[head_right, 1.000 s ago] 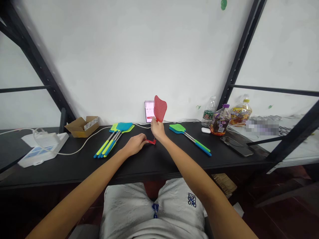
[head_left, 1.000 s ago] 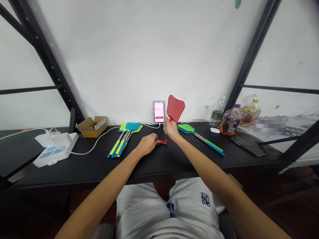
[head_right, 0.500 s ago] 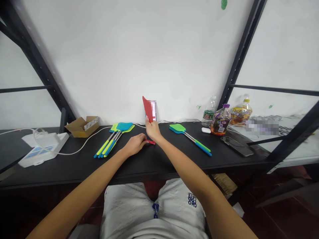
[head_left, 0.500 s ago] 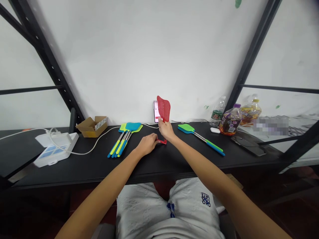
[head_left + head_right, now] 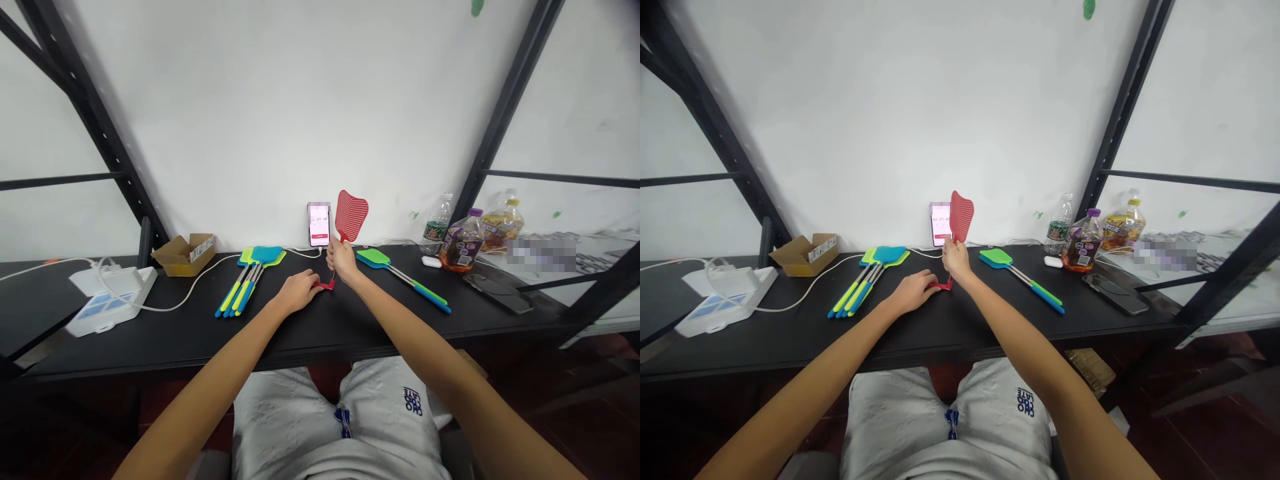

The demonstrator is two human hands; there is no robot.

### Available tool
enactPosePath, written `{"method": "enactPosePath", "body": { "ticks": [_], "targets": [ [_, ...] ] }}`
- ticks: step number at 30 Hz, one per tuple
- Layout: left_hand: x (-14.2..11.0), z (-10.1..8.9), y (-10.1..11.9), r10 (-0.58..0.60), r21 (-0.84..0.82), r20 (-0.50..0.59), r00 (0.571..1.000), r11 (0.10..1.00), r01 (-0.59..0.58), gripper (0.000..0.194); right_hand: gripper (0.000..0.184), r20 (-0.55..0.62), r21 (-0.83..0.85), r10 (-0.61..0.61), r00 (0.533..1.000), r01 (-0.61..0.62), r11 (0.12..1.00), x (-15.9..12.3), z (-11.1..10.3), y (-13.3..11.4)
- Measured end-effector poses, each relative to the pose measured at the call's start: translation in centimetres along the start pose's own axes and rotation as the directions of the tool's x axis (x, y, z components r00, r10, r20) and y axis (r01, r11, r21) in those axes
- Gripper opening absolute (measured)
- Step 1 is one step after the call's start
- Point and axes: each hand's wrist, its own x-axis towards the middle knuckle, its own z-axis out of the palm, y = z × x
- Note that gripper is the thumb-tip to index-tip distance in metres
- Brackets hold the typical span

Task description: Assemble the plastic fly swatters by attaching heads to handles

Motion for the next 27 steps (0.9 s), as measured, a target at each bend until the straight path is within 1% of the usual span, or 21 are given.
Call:
{"method": "enactPosePath", "body": {
  "ticks": [3, 6, 10, 15, 20, 23, 27],
  "targets": [
    [0.0, 0.3, 0.0, 0.034, -0.011, -0.016, 0.999, 0.999, -0.034, 0.026, 0.046, -0.061, 0.084, 0.011, 0.998, -0.006, 0.996, -0.1, -0.6, -0.2],
    [0.1, 0.5, -0.1, 0.06, -0.032, -0.038, 0.997, 0.998, -0.061, 0.025, 0.046, -0.093, 0.154, 0.033, 0.995, -0.018, 0.988, -0.1, -1.1, -0.2],
    [0.2, 0.8, -0.2, 0.092, -0.058, -0.068, 0.993, 0.994, -0.096, 0.019, 0.043, -0.115, 0.261, 0.103, 0.988, -0.07, 0.963, 0.0, -1.7, 0.0],
    [0.3, 1.1, -0.5, 0.1, -0.106, -0.093, 0.991, 0.988, -0.109, 0.013, 0.042, -0.146, 0.376, 0.175, 0.974, -0.109, 0.92, 0.5, -2.9, 0.5],
    [0.4, 1.2, -0.6, 0.102, -0.154, -0.109, 0.989, 0.981, -0.119, 0.014, 0.043, -0.165, 0.445, 0.196, 0.966, -0.105, 0.889, 0.8, -3.9, 0.8],
    [0.4, 1.3, -0.6, 0.099, -0.17, -0.127, 0.987, 0.978, -0.12, 0.016, 0.043, -0.181, 0.473, 0.196, 0.964, -0.089, 0.877, 0.9, -4.1, 0.7],
    [0.3, 1.4, -0.6, 0.085, -0.18, -0.124, 0.989, 0.978, -0.107, 0.018, 0.042, -0.186, 0.489, 0.197, 0.963, -0.084, 0.868, 1.0, -4.3, 0.6]
  ]
}}
